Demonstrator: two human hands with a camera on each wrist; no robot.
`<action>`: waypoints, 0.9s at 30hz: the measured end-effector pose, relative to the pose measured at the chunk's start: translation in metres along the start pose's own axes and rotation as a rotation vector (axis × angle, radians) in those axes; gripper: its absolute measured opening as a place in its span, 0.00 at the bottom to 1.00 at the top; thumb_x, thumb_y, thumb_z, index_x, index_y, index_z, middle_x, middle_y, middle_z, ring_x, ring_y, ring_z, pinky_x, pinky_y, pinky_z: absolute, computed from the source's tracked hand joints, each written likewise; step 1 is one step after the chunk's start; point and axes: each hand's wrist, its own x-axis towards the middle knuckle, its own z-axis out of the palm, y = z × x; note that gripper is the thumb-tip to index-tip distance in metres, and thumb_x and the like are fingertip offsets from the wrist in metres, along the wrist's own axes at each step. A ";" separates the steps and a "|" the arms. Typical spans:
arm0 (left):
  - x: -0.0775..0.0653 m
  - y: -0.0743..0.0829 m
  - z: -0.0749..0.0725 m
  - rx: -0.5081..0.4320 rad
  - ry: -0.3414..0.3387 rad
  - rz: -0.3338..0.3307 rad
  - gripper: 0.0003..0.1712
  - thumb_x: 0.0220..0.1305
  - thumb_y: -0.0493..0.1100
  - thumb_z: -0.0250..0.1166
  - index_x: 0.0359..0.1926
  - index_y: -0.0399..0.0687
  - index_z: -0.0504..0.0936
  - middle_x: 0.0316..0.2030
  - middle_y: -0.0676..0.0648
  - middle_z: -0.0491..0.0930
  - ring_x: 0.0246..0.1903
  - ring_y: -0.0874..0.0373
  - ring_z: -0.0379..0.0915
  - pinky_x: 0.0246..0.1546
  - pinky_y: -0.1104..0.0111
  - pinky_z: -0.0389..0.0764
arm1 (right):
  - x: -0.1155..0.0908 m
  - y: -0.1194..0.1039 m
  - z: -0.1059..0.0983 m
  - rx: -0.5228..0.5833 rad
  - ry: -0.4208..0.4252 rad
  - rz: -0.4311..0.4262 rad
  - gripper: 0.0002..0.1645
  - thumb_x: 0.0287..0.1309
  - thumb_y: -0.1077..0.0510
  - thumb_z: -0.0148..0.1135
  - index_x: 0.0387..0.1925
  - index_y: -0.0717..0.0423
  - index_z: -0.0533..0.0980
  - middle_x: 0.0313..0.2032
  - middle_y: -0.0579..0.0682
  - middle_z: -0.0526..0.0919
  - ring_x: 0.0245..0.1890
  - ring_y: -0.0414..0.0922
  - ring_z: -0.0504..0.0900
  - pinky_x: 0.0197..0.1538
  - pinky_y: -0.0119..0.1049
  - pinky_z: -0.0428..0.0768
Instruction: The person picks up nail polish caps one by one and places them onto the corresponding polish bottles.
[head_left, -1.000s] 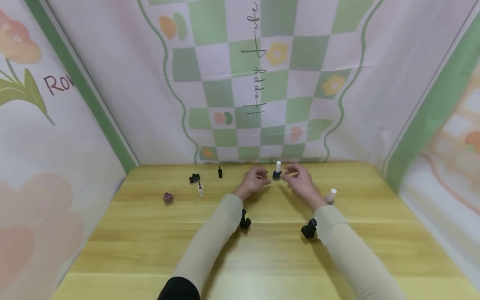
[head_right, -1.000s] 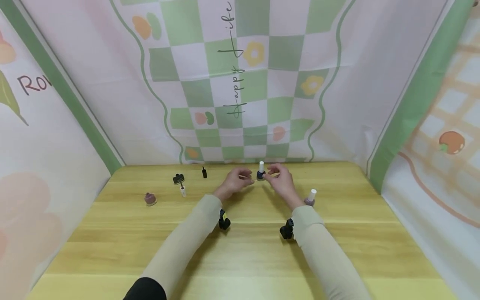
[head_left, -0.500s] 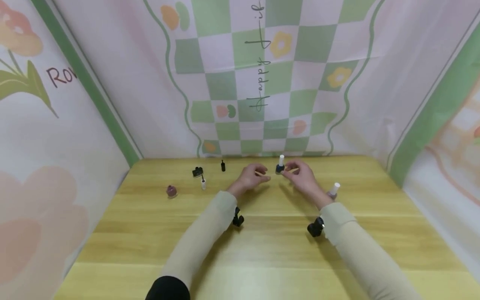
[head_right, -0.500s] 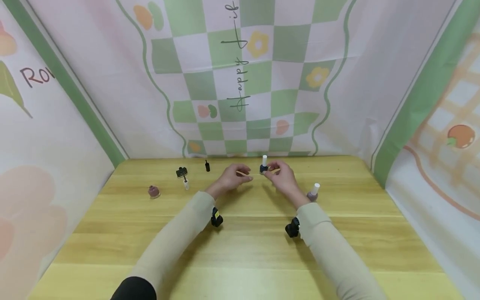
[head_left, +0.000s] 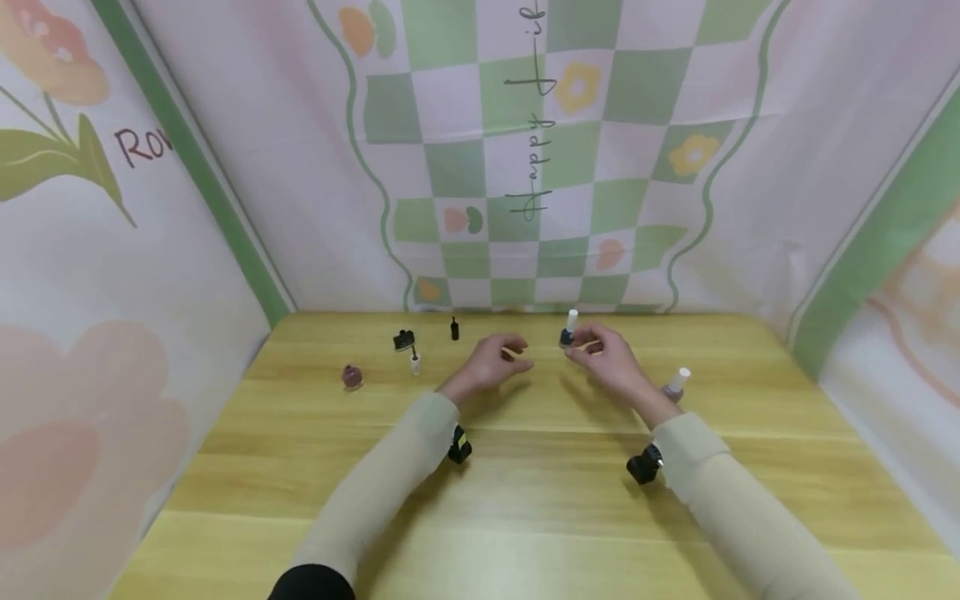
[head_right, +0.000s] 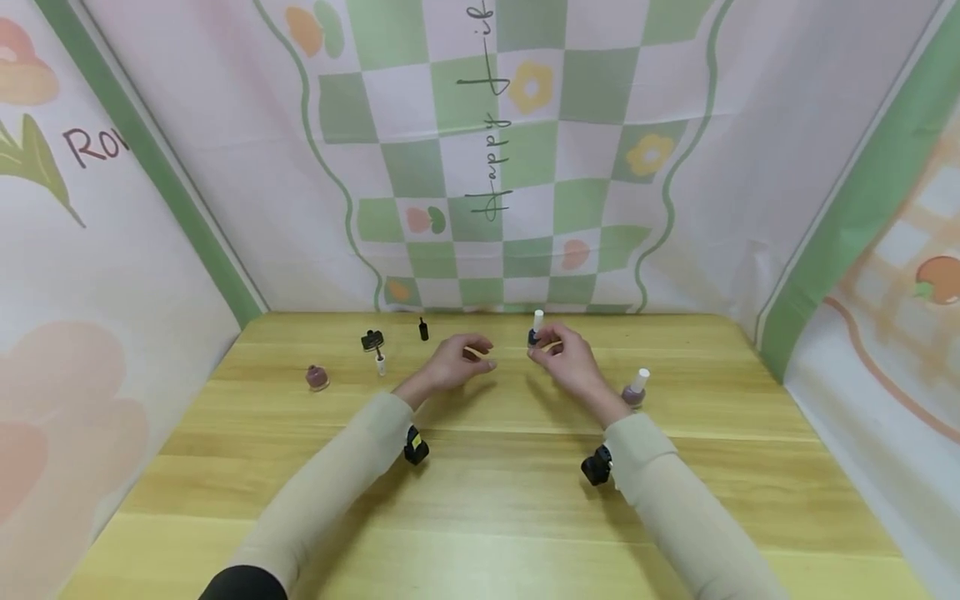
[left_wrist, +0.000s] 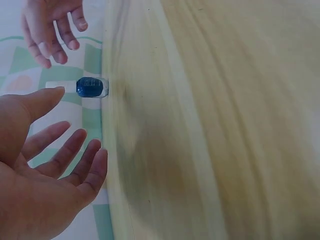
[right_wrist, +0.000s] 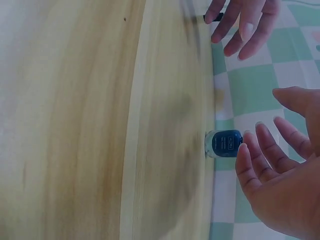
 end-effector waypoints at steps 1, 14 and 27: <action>-0.002 -0.001 -0.001 0.002 -0.002 0.002 0.27 0.69 0.46 0.70 0.64 0.41 0.77 0.59 0.42 0.79 0.53 0.50 0.79 0.52 0.65 0.83 | 0.000 0.000 0.000 0.000 -0.006 -0.003 0.22 0.69 0.59 0.64 0.58 0.68 0.73 0.54 0.65 0.80 0.52 0.60 0.79 0.48 0.39 0.80; -0.035 -0.011 -0.014 -0.016 -0.060 0.036 0.29 0.70 0.47 0.68 0.66 0.39 0.75 0.61 0.41 0.77 0.57 0.48 0.76 0.57 0.62 0.81 | -0.012 -0.009 0.006 0.026 -0.099 -0.065 0.24 0.71 0.56 0.63 0.61 0.65 0.72 0.59 0.64 0.78 0.55 0.58 0.78 0.55 0.50 0.80; -0.082 -0.020 -0.040 0.018 -0.041 0.086 0.29 0.72 0.46 0.66 0.68 0.36 0.72 0.64 0.38 0.75 0.61 0.41 0.74 0.60 0.54 0.79 | -0.012 -0.024 0.017 0.040 -0.143 -0.119 0.25 0.70 0.53 0.65 0.61 0.61 0.73 0.59 0.62 0.78 0.56 0.56 0.78 0.54 0.48 0.78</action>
